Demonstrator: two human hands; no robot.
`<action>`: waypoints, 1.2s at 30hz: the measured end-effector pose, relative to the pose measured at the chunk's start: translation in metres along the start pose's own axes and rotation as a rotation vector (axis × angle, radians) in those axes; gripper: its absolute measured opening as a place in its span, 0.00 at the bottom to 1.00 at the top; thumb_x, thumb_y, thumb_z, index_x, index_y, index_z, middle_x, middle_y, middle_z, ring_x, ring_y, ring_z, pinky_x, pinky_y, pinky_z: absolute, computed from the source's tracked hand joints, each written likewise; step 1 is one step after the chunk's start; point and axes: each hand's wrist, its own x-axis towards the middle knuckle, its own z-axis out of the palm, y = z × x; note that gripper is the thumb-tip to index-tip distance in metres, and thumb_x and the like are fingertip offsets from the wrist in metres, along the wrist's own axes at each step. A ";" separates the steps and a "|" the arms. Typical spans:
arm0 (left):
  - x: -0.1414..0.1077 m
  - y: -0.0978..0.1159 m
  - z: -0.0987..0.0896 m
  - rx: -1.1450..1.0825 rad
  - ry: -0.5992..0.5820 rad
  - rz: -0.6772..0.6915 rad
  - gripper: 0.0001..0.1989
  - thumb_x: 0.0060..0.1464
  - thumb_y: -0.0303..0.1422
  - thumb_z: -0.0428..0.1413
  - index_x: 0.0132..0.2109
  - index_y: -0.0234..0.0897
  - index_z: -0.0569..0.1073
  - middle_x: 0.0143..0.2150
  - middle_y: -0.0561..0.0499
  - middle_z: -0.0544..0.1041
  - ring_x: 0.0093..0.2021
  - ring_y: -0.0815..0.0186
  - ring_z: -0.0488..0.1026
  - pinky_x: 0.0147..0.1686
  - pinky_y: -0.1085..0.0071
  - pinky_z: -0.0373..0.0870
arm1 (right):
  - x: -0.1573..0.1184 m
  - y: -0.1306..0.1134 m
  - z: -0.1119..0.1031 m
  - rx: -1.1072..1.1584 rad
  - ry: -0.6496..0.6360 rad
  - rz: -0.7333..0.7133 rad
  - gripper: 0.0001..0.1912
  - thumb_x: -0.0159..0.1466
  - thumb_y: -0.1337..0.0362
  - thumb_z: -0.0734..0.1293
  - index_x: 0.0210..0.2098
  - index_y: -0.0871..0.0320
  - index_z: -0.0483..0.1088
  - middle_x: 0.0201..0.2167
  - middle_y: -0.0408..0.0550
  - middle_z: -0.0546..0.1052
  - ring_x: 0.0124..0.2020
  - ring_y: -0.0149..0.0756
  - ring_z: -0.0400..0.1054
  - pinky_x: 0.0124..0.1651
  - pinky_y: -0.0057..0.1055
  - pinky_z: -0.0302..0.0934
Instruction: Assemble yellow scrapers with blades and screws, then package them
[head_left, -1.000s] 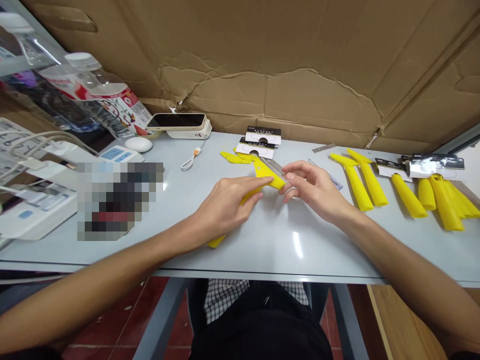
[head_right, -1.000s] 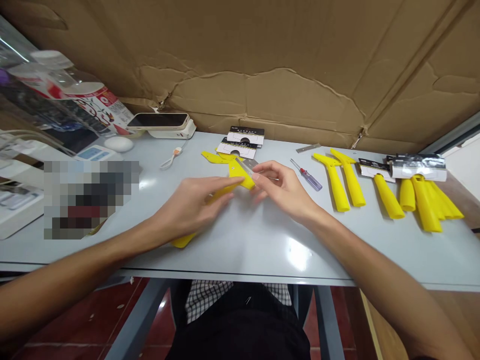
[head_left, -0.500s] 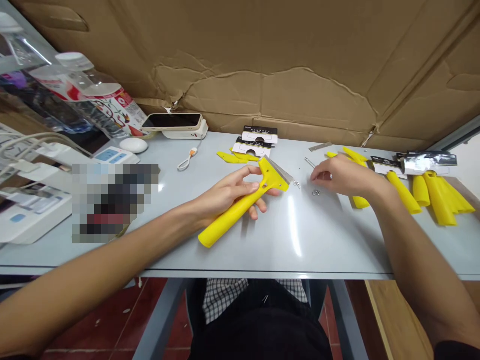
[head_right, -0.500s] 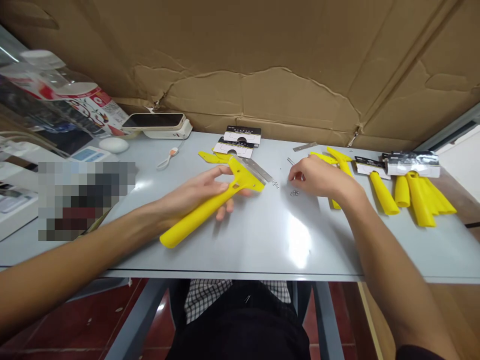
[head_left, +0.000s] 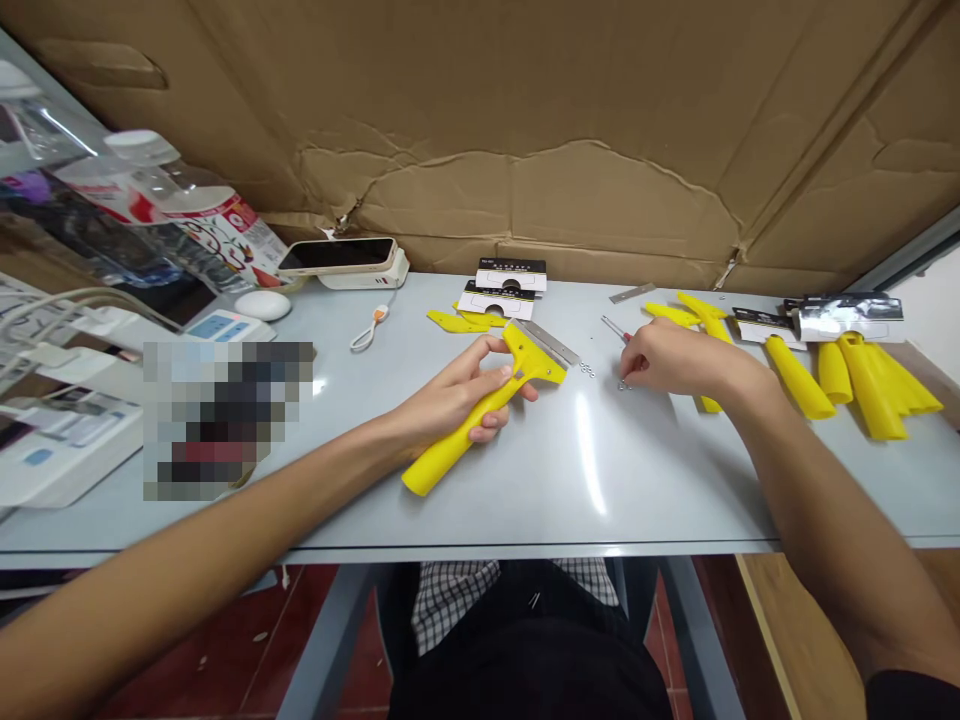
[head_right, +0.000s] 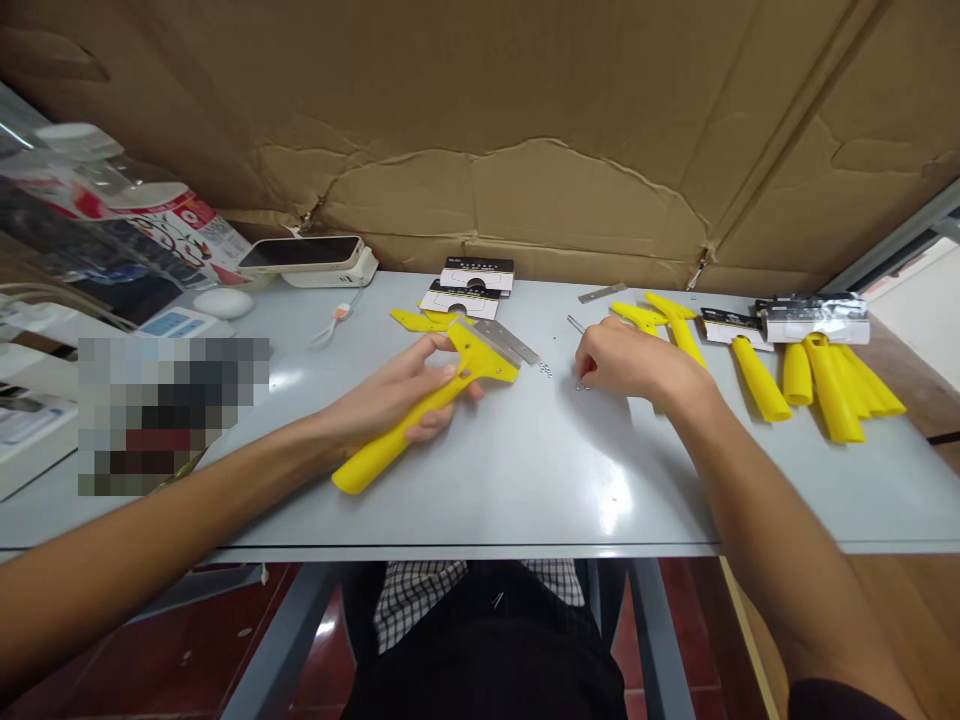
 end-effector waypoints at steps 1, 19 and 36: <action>0.001 -0.001 0.000 -0.036 -0.016 -0.021 0.11 0.72 0.38 0.55 0.54 0.47 0.60 0.44 0.48 0.81 0.20 0.76 0.64 0.17 0.79 0.57 | 0.001 0.001 0.001 0.012 0.003 -0.012 0.06 0.61 0.64 0.72 0.32 0.51 0.84 0.33 0.49 0.81 0.39 0.44 0.74 0.37 0.37 0.61; -0.003 -0.006 0.008 -0.082 -0.127 0.010 0.17 0.70 0.40 0.60 0.54 0.44 0.60 0.46 0.46 0.84 0.21 0.73 0.74 0.15 0.79 0.67 | 0.007 0.005 0.019 0.078 0.107 -0.122 0.05 0.62 0.60 0.74 0.32 0.50 0.84 0.32 0.53 0.80 0.36 0.45 0.73 0.33 0.39 0.64; -0.010 -0.016 0.022 -0.176 -0.186 -0.036 0.18 0.69 0.40 0.61 0.54 0.43 0.60 0.46 0.47 0.85 0.25 0.68 0.80 0.20 0.74 0.76 | 0.002 -0.053 0.031 0.737 0.466 -0.655 0.06 0.68 0.56 0.75 0.39 0.51 0.84 0.50 0.49 0.80 0.52 0.42 0.75 0.58 0.43 0.68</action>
